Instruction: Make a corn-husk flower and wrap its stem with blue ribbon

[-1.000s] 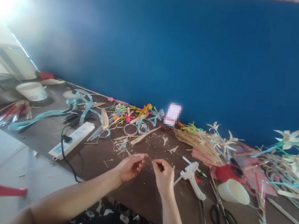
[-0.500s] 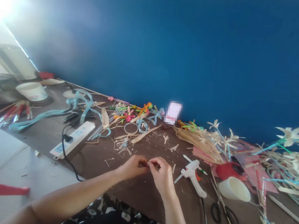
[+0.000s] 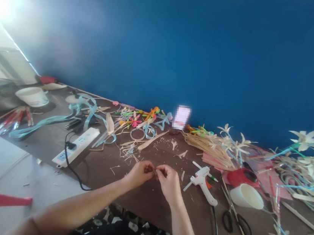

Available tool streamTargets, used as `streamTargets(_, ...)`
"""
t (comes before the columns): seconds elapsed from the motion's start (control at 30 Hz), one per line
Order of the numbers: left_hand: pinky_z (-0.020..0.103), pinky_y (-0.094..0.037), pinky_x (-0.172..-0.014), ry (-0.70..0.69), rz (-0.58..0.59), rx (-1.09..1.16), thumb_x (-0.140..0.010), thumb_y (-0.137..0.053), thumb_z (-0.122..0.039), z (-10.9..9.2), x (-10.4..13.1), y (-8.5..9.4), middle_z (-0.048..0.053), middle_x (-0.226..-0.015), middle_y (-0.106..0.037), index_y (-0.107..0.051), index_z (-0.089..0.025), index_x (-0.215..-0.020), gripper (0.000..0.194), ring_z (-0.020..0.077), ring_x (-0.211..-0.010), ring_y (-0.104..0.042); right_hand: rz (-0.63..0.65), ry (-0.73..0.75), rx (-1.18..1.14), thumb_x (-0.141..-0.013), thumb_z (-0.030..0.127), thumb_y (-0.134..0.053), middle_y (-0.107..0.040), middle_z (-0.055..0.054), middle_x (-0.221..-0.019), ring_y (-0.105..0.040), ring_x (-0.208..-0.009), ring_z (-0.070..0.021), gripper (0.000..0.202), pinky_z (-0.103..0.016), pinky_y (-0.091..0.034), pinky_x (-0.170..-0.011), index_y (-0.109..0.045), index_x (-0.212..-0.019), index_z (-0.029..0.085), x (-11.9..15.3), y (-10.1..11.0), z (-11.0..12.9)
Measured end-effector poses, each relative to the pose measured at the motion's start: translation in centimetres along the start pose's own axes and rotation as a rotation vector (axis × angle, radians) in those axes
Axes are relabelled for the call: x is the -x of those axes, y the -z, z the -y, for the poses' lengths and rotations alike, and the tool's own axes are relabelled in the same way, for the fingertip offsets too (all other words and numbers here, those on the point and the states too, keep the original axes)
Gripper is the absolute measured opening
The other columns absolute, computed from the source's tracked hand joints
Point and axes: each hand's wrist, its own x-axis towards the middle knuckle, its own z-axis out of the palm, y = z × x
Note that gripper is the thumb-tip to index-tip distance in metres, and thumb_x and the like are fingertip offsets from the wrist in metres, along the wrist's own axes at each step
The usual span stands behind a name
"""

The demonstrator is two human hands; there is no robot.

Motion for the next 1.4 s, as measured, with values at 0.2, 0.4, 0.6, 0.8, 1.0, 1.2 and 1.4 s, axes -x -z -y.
streamTargets(0.2, 0.021, -0.040, -0.052, -0.027, 0.053, 0.049, -0.068, -0.053, -0.028, -0.4, 0.4, 0.2, 0.001, -0.060, -0.059, -0.057, -0.014, -0.071, 0.015, 0.0112, -0.054, -0.054, 0.026, -0.125, -0.157, -0.066, 0.038, -0.059, -0.057, 0.000, -0.054, -0.049, -0.045, -0.0108, 0.022, -0.021, -0.038, -0.045, -0.058, -0.065, 0.016, 0.1, 0.0, -0.5)
streamTargets(0.4, 0.021, -0.041, -0.056, -0.074, 0.017, 0.073, -0.067, -0.056, -0.028, -0.9, 0.7, 0.4, 0.001, -0.066, -0.061, -0.057, -0.015, -0.076, 0.015, 0.0111, -0.058, -0.054, 0.074, -0.226, -0.234, -0.063, 0.044, -0.060, -0.054, 0.001, -0.049, -0.047, -0.042, -0.0100, 0.029, -0.021, -0.037, -0.041, -0.058, -0.062, 0.015, 0.1, 0.0, -0.5)
streamTargets(0.6, 0.022, -0.042, -0.053, -0.023, 0.052, 0.203, -0.068, -0.056, -0.031, -1.0, 0.8, 0.4, 0.000, -0.061, -0.059, -0.054, -0.016, -0.075, 0.017, 0.0110, -0.053, -0.054, 0.046, -0.206, -0.176, -0.065, 0.047, -0.056, -0.050, 0.003, -0.042, -0.041, -0.037, -0.0088, 0.033, -0.020, -0.031, -0.037, -0.057, -0.054, 0.016, 0.3, -0.2, -0.1)
streamTargets(0.8, 0.021, -0.039, -0.045, 0.156, -0.020, 0.443, -0.065, -0.058, -0.032, -0.7, 0.5, -0.2, -0.002, -0.053, -0.056, -0.049, -0.015, -0.071, 0.020, 0.0102, -0.045, -0.053, -0.105, -0.018, -0.085, -0.067, 0.037, -0.058, -0.059, 0.000, -0.059, -0.051, -0.051, -0.0133, 0.022, -0.023, -0.039, -0.049, -0.060, -0.075, 0.017, 0.7, -0.7, -0.1)
streamTargets(1.0, 0.019, -0.038, -0.044, 0.239, 0.041, 0.583, -0.061, -0.062, -0.030, -0.8, 0.6, -0.4, -0.002, -0.052, -0.056, -0.050, -0.014, -0.069, 0.021, 0.0090, -0.044, -0.052, -0.076, 0.068, 0.097, -0.071, 0.029, -0.052, -0.059, -0.001, -0.060, -0.052, -0.056, -0.0150, 0.014, -0.024, -0.041, -0.055, -0.059, -0.069, 0.018, 0.9, -0.8, 0.4)
streamTargets(1.2, 0.017, -0.035, -0.042, 0.307, 0.173, 0.718, -0.062, -0.062, -0.024, -0.5, 0.6, 0.1, -0.002, -0.053, -0.054, -0.051, -0.014, -0.069, 0.017, 0.0070, -0.042, -0.050, -0.077, 0.100, 0.139, -0.070, 0.025, -0.052, -0.055, 0.001, -0.056, -0.049, -0.053, -0.0129, 0.011, -0.022, -0.038, -0.053, -0.057, -0.064, 0.017, 0.7, -0.6, 0.1)
streamTargets(1.4, 0.013, -0.036, -0.042, 0.564, 0.273, 1.011, -0.068, -0.057, -0.017, -0.3, 0.3, 0.8, -0.002, -0.055, -0.053, -0.053, -0.012, -0.073, 0.009, 0.0042, -0.045, -0.049, -0.024, 0.101, 0.022, -0.074, 0.027, -0.048, -0.057, 0.000, -0.060, -0.051, -0.056, -0.0128, 0.014, -0.022, -0.039, -0.055, -0.056, -0.070, 0.016, 0.5, -0.8, -0.2)
